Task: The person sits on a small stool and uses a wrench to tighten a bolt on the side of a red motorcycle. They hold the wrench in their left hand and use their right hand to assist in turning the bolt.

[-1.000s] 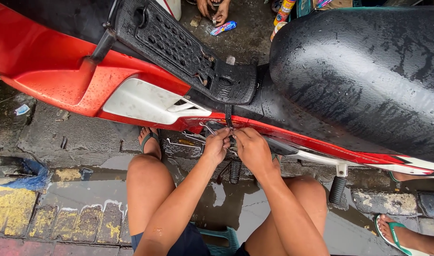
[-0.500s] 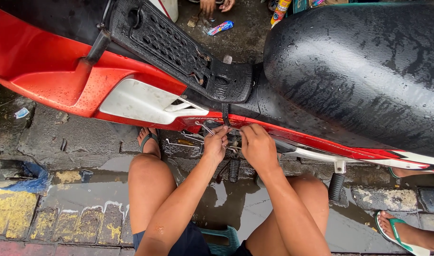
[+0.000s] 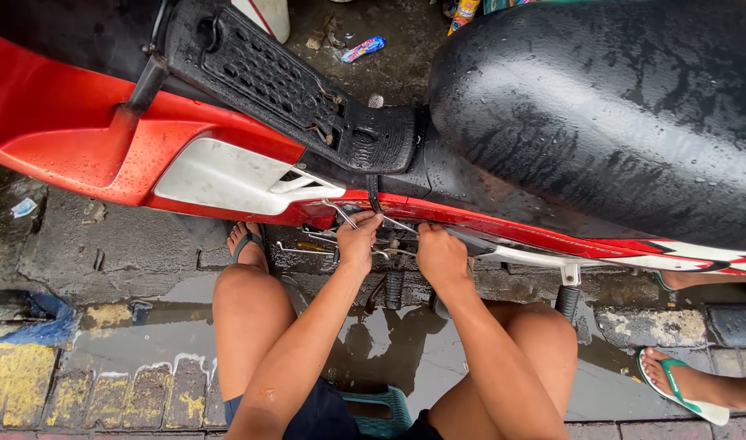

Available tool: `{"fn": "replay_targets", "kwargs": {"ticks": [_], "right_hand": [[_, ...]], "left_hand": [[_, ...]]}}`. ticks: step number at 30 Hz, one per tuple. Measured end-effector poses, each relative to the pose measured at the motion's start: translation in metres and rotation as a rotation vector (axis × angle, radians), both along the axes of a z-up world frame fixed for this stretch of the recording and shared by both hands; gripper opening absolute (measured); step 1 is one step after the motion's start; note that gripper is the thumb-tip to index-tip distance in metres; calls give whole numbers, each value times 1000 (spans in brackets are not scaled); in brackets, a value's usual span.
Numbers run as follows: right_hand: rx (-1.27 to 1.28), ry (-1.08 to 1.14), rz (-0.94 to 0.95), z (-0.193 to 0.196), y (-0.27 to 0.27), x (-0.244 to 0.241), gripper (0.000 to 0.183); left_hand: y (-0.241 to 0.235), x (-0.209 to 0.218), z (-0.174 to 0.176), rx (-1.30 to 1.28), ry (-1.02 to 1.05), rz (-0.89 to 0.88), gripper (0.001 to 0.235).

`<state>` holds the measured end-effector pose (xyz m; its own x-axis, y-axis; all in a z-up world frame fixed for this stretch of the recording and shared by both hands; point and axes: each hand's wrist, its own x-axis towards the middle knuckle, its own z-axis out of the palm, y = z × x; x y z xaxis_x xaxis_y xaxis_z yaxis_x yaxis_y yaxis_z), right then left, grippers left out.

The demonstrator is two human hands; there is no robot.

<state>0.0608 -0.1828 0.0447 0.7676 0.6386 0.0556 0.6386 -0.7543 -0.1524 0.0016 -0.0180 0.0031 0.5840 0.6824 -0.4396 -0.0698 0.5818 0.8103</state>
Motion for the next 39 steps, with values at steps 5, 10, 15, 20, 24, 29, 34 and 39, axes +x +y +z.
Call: {"fn": "replay_targets", "kwargs": {"ticks": [5, 10, 15, 20, 24, 29, 34, 39], "right_hand": [[-1, 96, 16, -24, 10, -1, 32], [10, 157, 14, -22, 13, 0, 47], [21, 204, 10, -24, 7, 5, 52], [5, 148, 26, -1, 5, -4, 49], [18, 69, 3, 12, 1, -6, 44], [37, 38, -42, 16, 2, -9, 34], [23, 19, -90, 8, 2, -9, 30], [34, 11, -123, 16, 3, -11, 28]], "left_hand": [[-2, -2, 12, 16, 10, -2, 29], [-3, -5, 26, -1, 21, -34, 29], [1, -7, 28, -82, -16, -97, 22], [5, -3, 15, -92, -26, -68, 21], [6, 2, 6, -79, -40, -40, 19], [2, -4, 27, -42, 9, -14, 18], [1, -5, 34, -8, 51, 14, 17], [3, -1, 20, -25, 63, 20, 17]]}}
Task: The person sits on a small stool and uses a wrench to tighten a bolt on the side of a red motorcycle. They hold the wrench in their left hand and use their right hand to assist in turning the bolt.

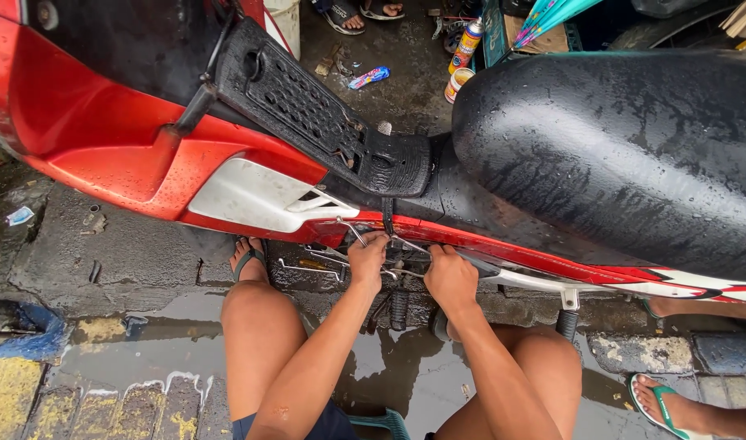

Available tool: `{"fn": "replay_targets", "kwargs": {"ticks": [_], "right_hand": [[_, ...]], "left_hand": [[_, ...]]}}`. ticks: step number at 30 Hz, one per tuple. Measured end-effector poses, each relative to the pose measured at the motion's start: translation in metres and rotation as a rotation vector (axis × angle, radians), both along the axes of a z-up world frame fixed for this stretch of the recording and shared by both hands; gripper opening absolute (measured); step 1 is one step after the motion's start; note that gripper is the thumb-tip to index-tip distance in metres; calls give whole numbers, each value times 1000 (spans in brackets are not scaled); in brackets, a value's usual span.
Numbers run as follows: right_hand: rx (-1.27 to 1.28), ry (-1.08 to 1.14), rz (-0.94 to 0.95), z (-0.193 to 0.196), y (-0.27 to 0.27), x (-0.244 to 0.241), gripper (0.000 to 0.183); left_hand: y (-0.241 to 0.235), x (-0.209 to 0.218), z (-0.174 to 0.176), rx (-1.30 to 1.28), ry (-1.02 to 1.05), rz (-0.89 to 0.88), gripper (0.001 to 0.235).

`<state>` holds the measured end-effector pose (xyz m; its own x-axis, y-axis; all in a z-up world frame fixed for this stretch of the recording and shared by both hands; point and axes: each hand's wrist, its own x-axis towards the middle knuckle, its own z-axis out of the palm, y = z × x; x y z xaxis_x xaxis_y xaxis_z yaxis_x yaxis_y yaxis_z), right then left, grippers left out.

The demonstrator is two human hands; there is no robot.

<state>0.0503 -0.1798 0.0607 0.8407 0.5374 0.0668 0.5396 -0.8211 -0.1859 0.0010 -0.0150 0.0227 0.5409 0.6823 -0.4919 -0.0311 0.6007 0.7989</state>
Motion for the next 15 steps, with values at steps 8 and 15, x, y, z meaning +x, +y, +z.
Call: {"fn": "replay_targets", "kwargs": {"ticks": [8, 15], "right_hand": [[-16, -49, 0, 2, 1, 0, 26], [-63, -76, -39, 2, 7, -1, 26]], "left_hand": [[3, 6, -22, -147, -27, -59, 21], [6, 9, -26, -235, -72, -51, 19]]}}
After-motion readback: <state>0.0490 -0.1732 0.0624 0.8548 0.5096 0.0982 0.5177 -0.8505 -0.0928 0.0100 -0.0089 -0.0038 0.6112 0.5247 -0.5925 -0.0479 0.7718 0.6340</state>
